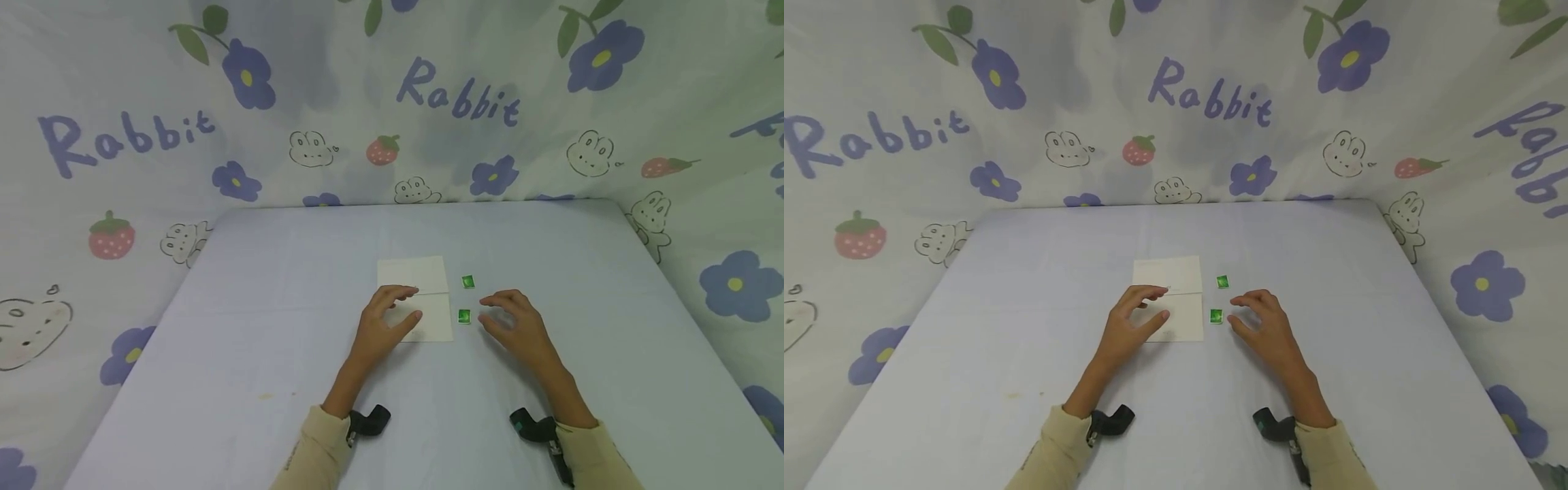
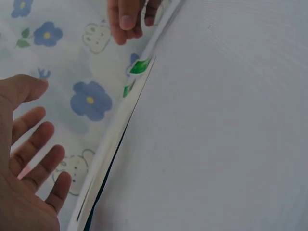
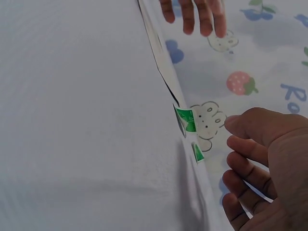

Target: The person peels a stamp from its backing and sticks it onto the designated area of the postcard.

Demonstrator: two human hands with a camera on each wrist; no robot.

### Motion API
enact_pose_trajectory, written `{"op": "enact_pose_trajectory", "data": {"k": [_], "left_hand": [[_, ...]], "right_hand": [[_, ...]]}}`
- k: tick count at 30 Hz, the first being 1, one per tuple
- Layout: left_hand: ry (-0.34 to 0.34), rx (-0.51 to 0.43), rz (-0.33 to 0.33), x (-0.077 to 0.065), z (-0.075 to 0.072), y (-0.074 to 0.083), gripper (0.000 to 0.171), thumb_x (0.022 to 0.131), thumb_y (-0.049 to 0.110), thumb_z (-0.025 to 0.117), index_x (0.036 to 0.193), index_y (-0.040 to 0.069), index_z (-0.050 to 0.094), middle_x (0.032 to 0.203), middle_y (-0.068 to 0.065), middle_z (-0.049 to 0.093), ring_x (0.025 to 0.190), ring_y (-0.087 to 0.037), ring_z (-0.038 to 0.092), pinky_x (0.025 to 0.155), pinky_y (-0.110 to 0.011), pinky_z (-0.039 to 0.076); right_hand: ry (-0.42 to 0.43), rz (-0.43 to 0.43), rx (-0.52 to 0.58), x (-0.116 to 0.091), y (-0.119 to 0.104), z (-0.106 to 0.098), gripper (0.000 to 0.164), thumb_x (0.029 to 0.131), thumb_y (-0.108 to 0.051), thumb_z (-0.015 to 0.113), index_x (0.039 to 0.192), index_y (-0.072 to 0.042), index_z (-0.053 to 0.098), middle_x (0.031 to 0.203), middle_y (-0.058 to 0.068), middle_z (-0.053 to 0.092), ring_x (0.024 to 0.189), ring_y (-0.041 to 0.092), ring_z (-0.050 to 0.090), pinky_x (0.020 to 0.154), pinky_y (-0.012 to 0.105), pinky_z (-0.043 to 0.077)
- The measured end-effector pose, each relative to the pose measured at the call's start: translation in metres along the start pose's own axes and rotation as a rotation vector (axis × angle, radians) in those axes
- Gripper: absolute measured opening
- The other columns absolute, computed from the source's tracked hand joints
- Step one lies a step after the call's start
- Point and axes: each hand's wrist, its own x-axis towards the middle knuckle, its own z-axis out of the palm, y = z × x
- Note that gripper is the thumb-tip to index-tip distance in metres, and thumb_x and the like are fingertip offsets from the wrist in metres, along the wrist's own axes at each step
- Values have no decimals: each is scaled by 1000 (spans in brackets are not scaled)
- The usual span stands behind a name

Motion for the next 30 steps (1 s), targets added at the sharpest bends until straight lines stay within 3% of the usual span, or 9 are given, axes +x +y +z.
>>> {"op": "enact_pose_trajectory", "data": {"k": [16, 30], "left_hand": [[-35, 22, 16, 5, 20, 1, 36, 91, 29, 75, 125, 19, 68, 125, 8, 59, 115, -12, 53, 96, -43, 46], [-68, 27, 54, 12, 37, 3, 34, 92, 27, 74, 124, 15, 69, 120, 9, 60, 113, -12, 52, 94, -40, 46]], "right_hand": [[3, -36, 6, 1, 1, 3, 26, 87, -13, 79, 112, -7, 72, 117, 7, 58, 119, 29, 52, 98, 54, 44], [-7, -66, -6, 2, 5, 3, 25, 87, -12, 80, 110, -8, 73, 114, 6, 59, 117, 28, 53, 98, 53, 45]]}}
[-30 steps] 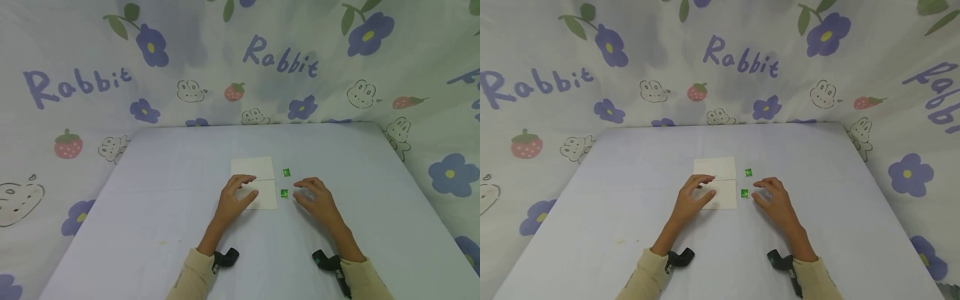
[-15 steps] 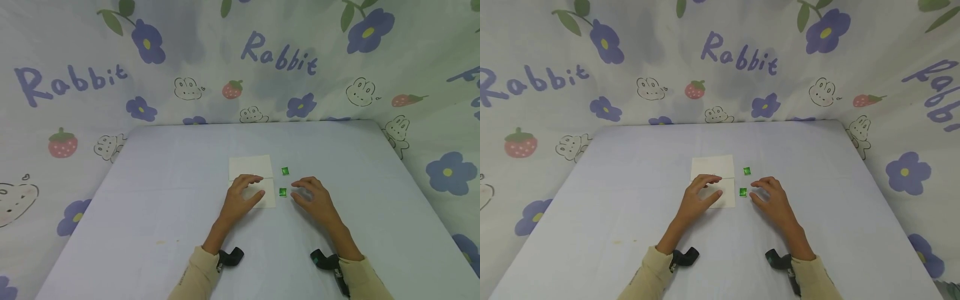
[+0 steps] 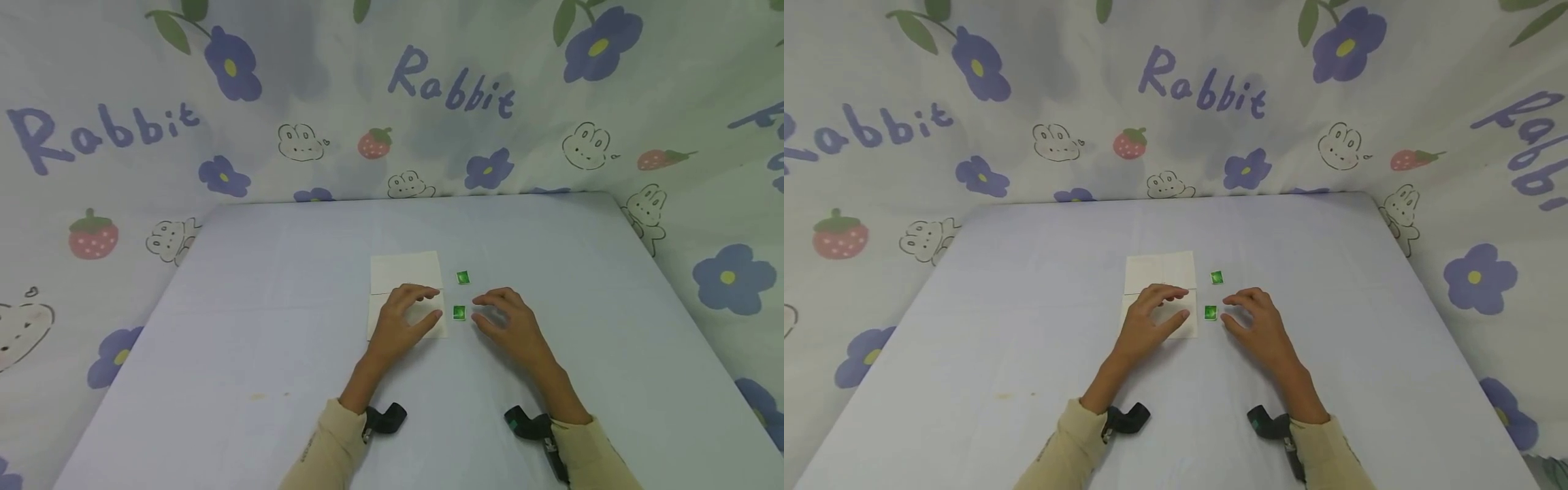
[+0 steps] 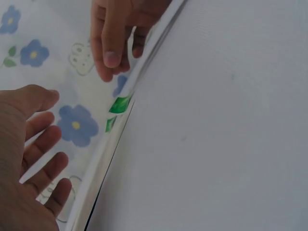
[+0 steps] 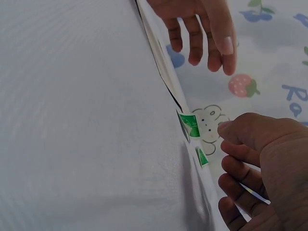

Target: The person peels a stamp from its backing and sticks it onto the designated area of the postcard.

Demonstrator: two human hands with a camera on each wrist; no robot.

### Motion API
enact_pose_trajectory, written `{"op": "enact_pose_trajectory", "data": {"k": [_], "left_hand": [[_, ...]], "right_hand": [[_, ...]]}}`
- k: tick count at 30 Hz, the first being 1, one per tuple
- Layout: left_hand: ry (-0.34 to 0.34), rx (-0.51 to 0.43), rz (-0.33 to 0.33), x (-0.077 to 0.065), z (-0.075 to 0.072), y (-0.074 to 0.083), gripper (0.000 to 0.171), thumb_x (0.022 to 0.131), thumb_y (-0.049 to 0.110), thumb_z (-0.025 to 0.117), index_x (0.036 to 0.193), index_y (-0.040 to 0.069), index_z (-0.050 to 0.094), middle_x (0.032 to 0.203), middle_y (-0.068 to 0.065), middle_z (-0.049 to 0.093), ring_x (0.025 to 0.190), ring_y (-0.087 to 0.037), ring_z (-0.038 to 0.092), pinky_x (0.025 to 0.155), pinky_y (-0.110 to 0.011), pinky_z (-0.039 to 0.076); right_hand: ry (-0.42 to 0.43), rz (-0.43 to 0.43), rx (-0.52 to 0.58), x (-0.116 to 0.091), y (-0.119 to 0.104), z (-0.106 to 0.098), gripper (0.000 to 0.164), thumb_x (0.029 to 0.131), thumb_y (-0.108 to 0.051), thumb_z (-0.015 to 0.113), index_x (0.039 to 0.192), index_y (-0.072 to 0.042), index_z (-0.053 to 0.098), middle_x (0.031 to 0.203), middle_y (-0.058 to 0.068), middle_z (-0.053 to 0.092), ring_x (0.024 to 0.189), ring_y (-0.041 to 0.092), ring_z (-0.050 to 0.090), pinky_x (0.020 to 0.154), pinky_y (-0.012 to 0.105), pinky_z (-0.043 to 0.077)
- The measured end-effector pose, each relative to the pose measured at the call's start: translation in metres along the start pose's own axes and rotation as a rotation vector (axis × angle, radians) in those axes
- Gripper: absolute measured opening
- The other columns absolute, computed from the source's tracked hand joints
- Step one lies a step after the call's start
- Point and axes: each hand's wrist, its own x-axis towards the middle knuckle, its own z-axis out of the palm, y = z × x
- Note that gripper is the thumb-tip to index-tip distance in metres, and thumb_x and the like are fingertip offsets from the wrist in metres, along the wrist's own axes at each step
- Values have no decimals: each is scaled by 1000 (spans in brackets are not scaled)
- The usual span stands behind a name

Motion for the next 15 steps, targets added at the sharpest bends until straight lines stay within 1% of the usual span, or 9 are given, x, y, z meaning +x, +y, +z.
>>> {"op": "enact_pose_trajectory", "data": {"k": [5, 7, 15], "left_hand": [[0, 15, 61, 3, 7, 0, 32, 92, 22, 75, 121, 10, 70, 118, 3, 64, 108, -20, 56, 90, -42, 48], [-3, 23, 74, 4, 9, 1, 31, 91, 21, 76, 120, 9, 70, 117, 2, 64, 106, -22, 58, 89, -41, 49], [-17, 57, 78, 8, 17, 1, 28, 91, 23, 76, 115, 8, 72, 114, 5, 65, 103, -20, 59, 89, -36, 48]], "right_hand": [[-7, -9, -10, 0, 0, -1, 25, 88, -12, 79, 111, -7, 73, 114, 6, 59, 116, 28, 54, 96, 52, 46], [-8, -12, -11, 0, -1, -1, 24, 88, -12, 79, 111, -6, 73, 114, 7, 59, 116, 29, 54, 95, 52, 47], [-1, -47, -31, 1, 1, -1, 24, 87, -10, 80, 109, -6, 73, 113, 6, 60, 115, 28, 55, 94, 51, 48]]}}
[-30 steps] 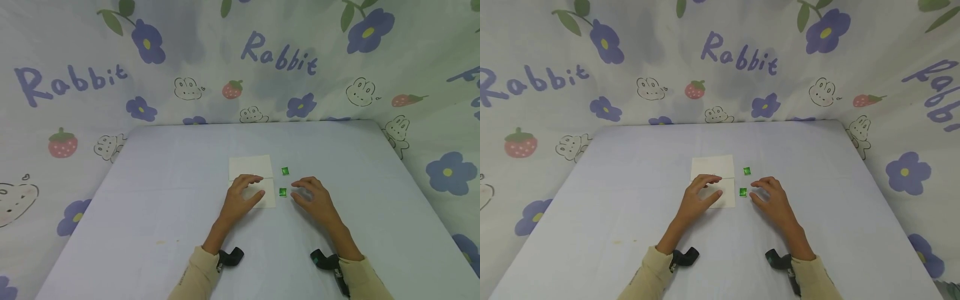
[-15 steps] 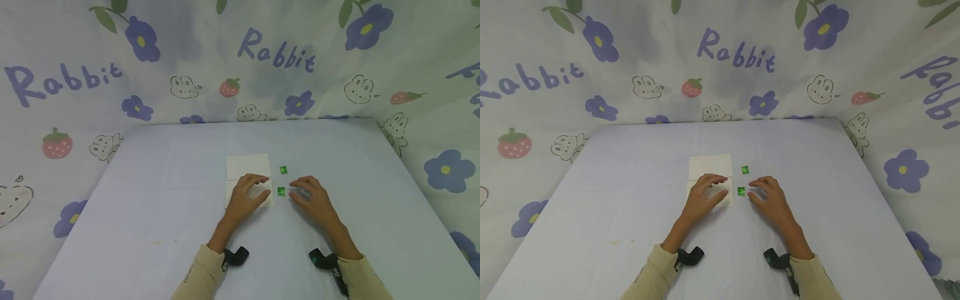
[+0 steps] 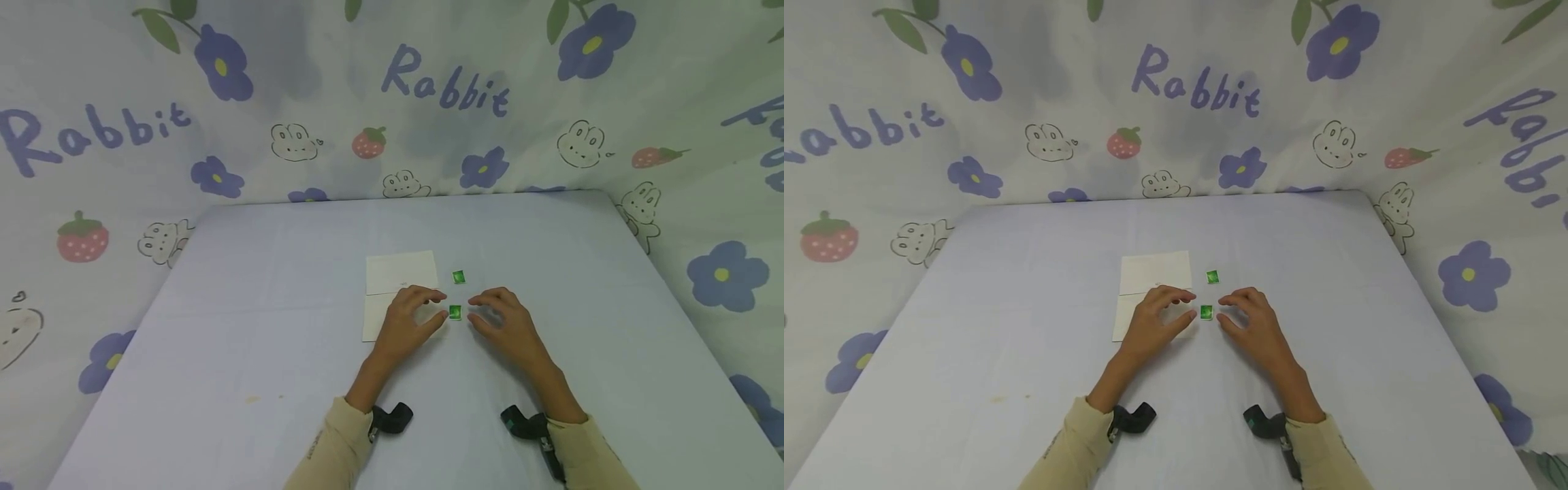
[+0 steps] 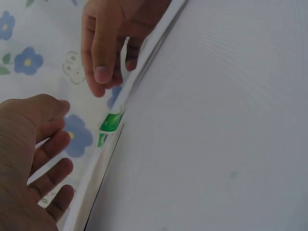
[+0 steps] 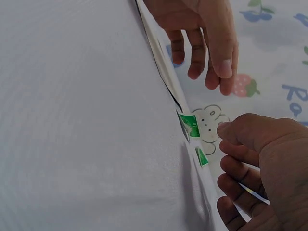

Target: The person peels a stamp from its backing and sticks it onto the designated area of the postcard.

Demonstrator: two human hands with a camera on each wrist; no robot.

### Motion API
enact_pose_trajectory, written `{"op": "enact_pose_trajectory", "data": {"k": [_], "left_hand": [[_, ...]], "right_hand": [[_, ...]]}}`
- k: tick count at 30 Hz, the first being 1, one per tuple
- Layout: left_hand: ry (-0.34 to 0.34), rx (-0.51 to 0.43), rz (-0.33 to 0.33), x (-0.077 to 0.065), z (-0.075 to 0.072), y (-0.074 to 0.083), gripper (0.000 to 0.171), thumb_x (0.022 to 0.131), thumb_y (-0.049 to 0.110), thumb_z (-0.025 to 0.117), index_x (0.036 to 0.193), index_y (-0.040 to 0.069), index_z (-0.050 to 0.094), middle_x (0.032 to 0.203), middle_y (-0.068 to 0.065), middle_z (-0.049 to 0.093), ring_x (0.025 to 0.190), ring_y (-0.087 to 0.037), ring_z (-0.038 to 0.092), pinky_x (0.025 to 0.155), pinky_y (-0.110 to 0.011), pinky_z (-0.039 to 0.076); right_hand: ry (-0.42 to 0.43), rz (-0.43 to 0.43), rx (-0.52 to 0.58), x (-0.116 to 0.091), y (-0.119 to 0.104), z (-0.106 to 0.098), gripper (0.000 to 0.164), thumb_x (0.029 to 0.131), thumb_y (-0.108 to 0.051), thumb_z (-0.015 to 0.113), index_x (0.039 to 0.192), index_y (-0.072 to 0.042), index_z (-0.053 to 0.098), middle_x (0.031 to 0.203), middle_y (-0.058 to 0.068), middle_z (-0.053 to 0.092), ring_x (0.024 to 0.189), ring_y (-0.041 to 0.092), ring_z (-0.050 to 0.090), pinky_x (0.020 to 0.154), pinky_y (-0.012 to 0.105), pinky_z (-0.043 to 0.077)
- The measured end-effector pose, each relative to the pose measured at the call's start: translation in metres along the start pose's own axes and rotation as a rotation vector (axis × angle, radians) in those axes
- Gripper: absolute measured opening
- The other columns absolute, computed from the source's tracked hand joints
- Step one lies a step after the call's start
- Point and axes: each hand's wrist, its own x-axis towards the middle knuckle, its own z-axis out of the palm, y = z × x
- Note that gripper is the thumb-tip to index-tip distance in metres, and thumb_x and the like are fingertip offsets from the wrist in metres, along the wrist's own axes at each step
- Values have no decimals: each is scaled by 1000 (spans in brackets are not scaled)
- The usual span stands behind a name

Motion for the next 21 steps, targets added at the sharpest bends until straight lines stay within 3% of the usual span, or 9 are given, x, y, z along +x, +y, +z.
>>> {"op": "enact_pose_trajectory", "data": {"k": [9, 21], "left_hand": [[-10, 41, -27, 3, 8, -1, 23, 93, 22, 74, 114, 12, 73, 110, 5, 66, 102, -16, 58, 89, -35, 47], [-12, 111, 6, 8, 18, 1, 20, 91, 17, 75, 111, 13, 73, 105, 1, 66, 99, -18, 57, 85, -33, 46]], "right_hand": [[3, -19, -5, 0, 4, 0, 25, 87, -12, 80, 110, -7, 73, 112, 4, 60, 114, 27, 55, 94, 50, 48], [1, -20, -16, 0, 4, -1, 24, 87, -12, 79, 110, -8, 73, 112, 3, 60, 111, 25, 55, 90, 47, 50]]}}
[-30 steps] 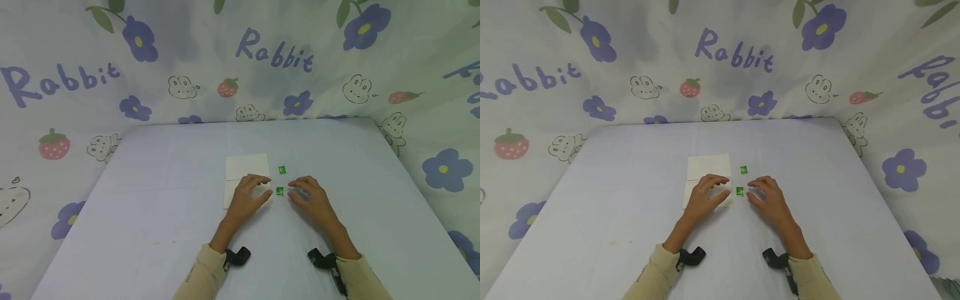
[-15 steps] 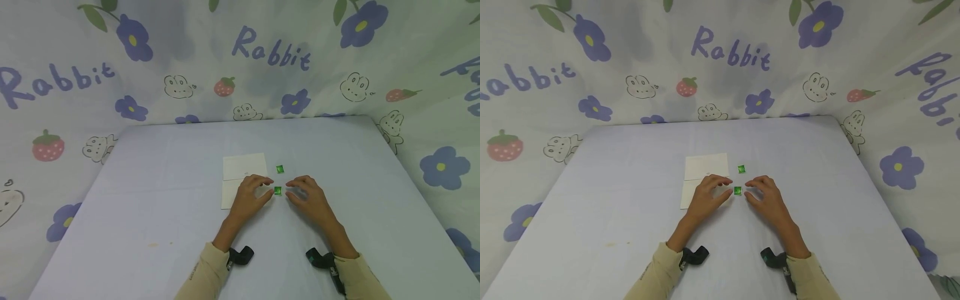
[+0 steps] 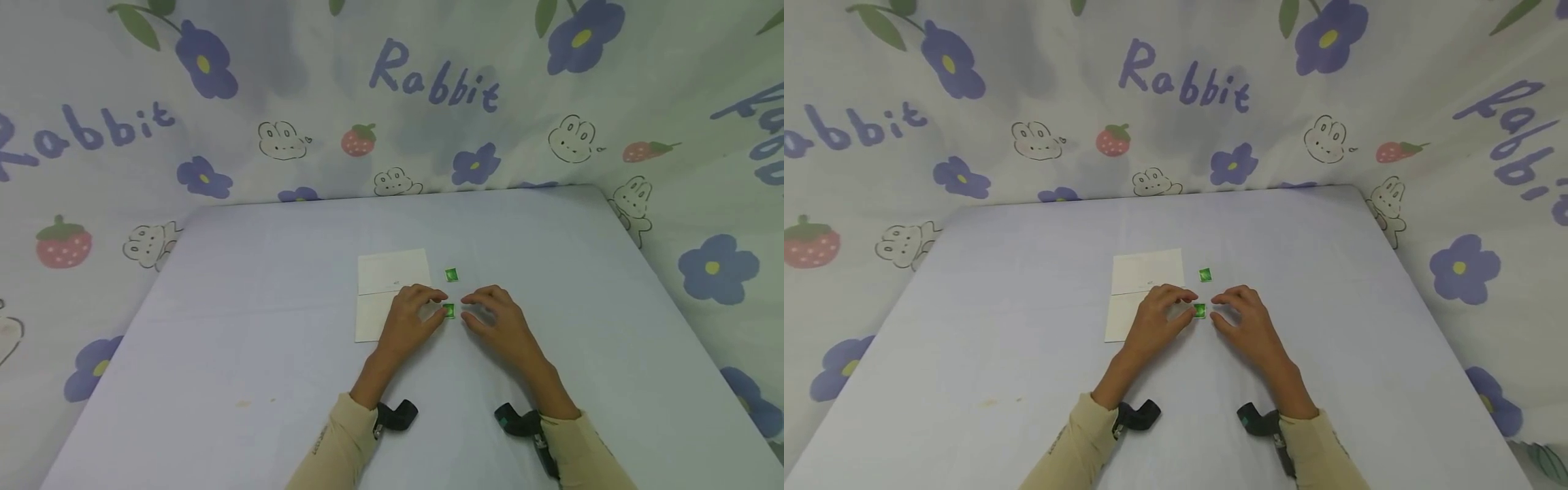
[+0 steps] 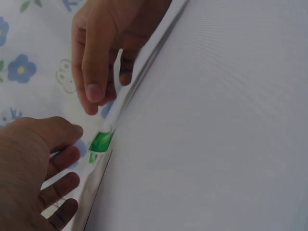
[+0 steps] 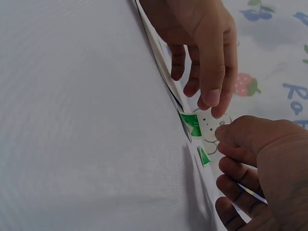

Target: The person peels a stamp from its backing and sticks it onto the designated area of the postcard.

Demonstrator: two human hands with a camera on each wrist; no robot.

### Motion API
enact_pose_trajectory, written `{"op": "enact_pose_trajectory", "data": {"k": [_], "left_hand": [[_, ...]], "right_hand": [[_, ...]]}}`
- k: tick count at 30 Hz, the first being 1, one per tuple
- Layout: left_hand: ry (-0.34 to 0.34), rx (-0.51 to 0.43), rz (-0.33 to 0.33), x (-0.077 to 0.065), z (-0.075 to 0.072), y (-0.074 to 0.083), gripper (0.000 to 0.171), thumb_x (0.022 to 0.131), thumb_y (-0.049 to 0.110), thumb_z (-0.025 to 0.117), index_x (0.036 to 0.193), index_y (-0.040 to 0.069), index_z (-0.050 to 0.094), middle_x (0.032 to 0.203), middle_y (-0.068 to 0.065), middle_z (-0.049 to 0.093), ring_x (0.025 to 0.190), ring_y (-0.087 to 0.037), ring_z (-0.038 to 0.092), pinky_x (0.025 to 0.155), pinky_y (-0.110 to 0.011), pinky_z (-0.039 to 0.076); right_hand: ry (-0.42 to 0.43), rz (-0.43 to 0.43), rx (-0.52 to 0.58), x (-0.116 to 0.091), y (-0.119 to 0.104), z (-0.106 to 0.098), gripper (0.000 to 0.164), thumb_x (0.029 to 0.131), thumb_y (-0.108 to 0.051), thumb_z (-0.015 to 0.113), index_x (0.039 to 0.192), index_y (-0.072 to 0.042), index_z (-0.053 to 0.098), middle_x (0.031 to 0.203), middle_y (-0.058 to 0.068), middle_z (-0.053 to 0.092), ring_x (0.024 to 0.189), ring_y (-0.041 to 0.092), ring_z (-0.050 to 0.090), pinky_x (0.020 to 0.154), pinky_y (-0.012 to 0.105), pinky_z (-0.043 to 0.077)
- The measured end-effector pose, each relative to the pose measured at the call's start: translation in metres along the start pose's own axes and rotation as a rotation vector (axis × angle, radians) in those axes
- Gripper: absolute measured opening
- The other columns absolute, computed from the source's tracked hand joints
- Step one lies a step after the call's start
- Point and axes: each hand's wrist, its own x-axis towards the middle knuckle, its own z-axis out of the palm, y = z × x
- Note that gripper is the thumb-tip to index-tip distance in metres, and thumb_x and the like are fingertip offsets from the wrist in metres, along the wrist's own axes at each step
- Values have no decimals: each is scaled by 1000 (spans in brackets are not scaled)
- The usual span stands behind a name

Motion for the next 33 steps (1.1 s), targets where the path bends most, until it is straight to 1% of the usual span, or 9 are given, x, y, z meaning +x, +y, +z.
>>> {"op": "enact_pose_trajectory", "data": {"k": [6, 11, 17, 23, 26, 29, 33], "left_hand": [[-10, 56, -14, 3, 0, 2, 19, 92, 17, 75, 110, 12, 73, 105, 1, 66, 98, -18, 56, 85, -34, 46], [-3, 111, -18, 6, 0, 3, 17, 90, 16, 77, 106, 11, 74, 103, 0, 67, 97, -19, 57, 84, -34, 47], [-18, 135, -50, 5, 7, 5, 15, 91, 16, 76, 105, 14, 75, 102, 2, 68, 97, -18, 58, 87, -34, 46], [-24, 167, -68, 3, 13, 8, 15, 90, 17, 76, 105, 15, 75, 101, 4, 68, 96, -16, 58, 85, -33, 47], [-22, 179, -61, 3, 14, 7, 14, 90, 16, 77, 104, 15, 75, 100, 3, 68, 96, -16, 58, 84, -33, 47], [-11, 190, -39, 5, 14, 7, 12, 89, 15, 77, 102, 14, 75, 99, 2, 67, 94, -17, 58, 83, -33, 47], [-5, 170, -31, 7, 12, 6, 10, 89, 14, 78, 98, 12, 74, 98, 1, 66, 92, -17, 57, 81, -31, 47]], "right_hand": [[4, -15, 3, 2, -1, 1, 24, 87, -10, 79, 109, -7, 73, 112, 4, 60, 110, 25, 55, 88, 47, 51], [-3, -3, 6, 4, -1, 1, 23, 88, -11, 79, 110, -7, 73, 112, 4, 60, 110, 25, 55, 88, 46, 50], [-3, 28, -26, 0, 1, 0, 22, 88, -12, 78, 109, -8, 74, 112, 3, 60, 110, 26, 55, 88, 47, 50], [-2, 40, -41, -6, 3, -1, 22, 88, -12, 79, 109, -10, 74, 111, 2, 61, 110, 25, 55, 88, 46, 50], [2, 27, -34, -7, 3, -1, 22, 87, -12, 79, 109, -9, 74, 111, 2, 61, 110, 25, 55, 88, 46, 50], [16, -1, -38, -6, 5, -1, 23, 87, -10, 79, 109, -8, 74, 111, 2, 61, 109, 25, 55, 87, 46, 50], [26, -25, -32, -3, 6, -1, 23, 87, -9, 79, 109, -8, 74, 111, 2, 61, 109, 25, 55, 87, 45, 49]]}}
